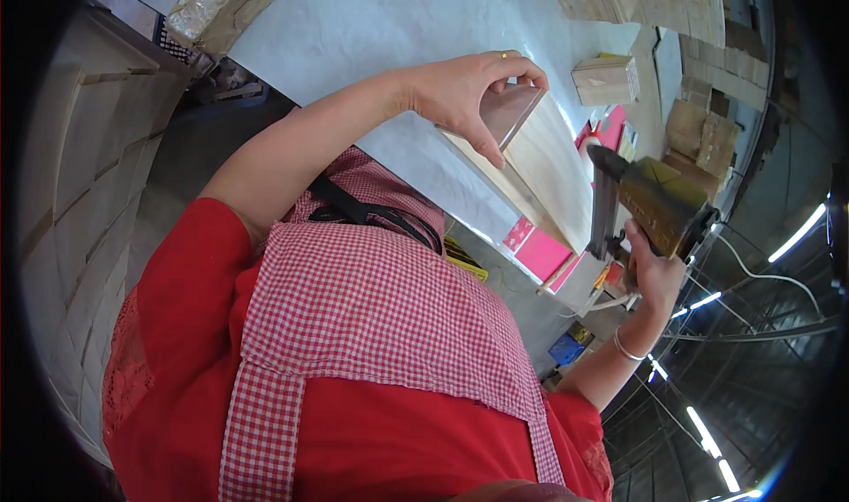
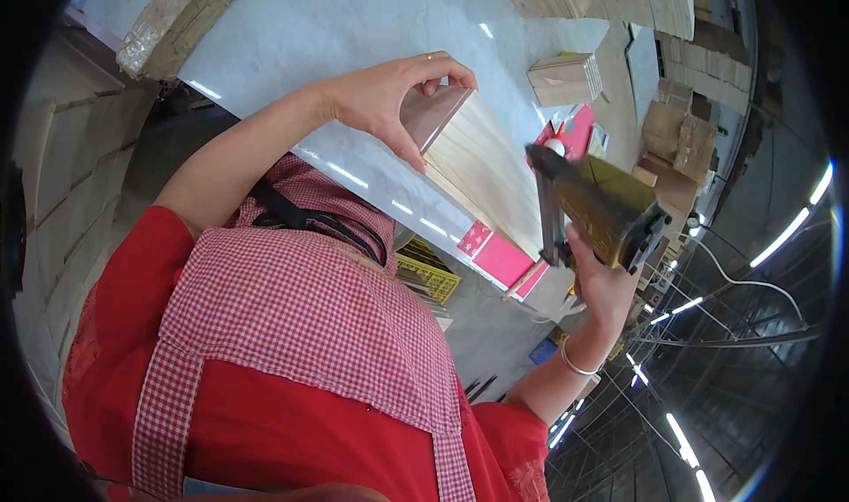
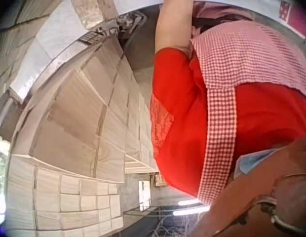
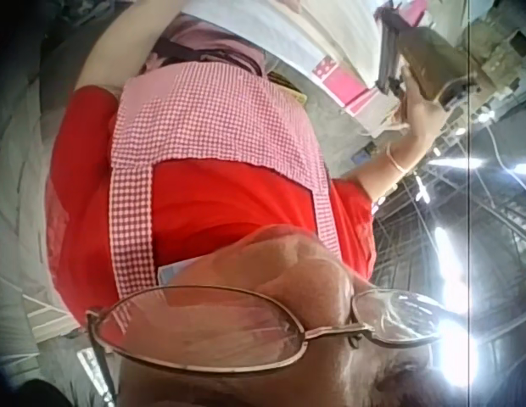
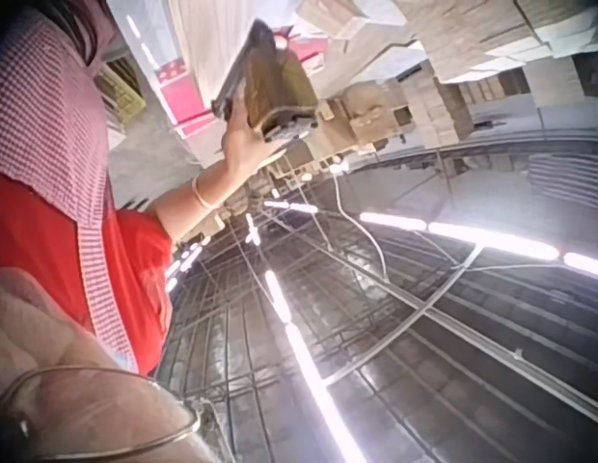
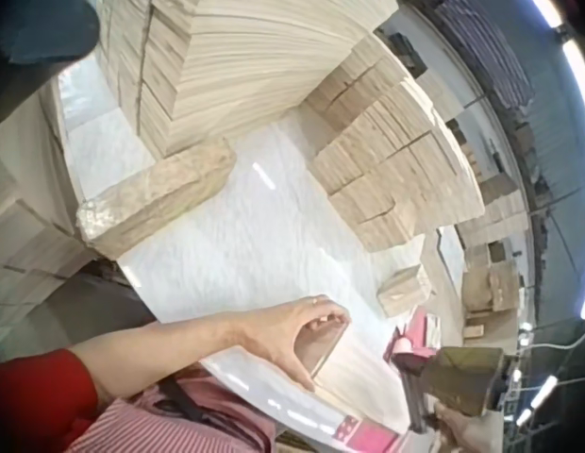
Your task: Assembling wooden boxes by applying glue to the edges and using a pneumatic nail gun to join the planks.
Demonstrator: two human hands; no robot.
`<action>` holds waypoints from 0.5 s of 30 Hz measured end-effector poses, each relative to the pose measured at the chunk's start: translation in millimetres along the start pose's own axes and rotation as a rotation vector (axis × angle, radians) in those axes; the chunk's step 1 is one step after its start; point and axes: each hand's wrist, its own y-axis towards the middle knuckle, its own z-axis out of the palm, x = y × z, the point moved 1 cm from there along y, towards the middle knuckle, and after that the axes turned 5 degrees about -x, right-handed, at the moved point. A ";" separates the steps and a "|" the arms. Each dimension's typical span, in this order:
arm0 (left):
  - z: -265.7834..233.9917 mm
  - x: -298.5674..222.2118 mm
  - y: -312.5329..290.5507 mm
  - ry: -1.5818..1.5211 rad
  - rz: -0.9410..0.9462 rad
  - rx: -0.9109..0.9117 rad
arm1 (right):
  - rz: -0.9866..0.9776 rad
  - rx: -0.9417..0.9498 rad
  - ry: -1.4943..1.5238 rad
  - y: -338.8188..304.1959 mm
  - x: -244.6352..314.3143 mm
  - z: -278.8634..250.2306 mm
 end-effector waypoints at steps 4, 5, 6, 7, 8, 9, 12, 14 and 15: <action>-0.5 -2.2 -1.2 0.021 0.002 -0.010 | -0.375 0.050 0.095 9.7 29.1 17.0; -0.2 -2.1 -1.4 0.022 0.005 -0.012 | -0.385 0.092 0.108 11.9 35.5 19.4; -0.4 -2.0 -1.4 0.024 0.009 -0.015 | -0.396 0.133 0.119 13.7 41.0 21.0; -0.5 -1.7 -1.4 0.026 0.014 -0.018 | -0.395 0.135 0.117 15.1 44.7 21.9; -0.5 -1.0 -1.3 0.023 0.013 -0.019 | -0.364 0.135 0.059 16.4 47.2 22.6; -0.3 -0.2 -1.1 0.029 0.013 -0.016 | -0.333 0.135 0.002 17.6 49.3 23.3; 0.2 1.1 -1.2 0.040 0.010 -0.011 | -0.276 0.169 -0.041 20.3 58.6 26.0; 0.3 0.5 -1.3 0.035 0.016 -0.016 | -0.224 0.232 -0.009 21.5 62.5 28.0; 0.3 0.2 -1.4 0.032 0.019 -0.019 | -0.224 0.234 -0.010 22.0 62.2 28.1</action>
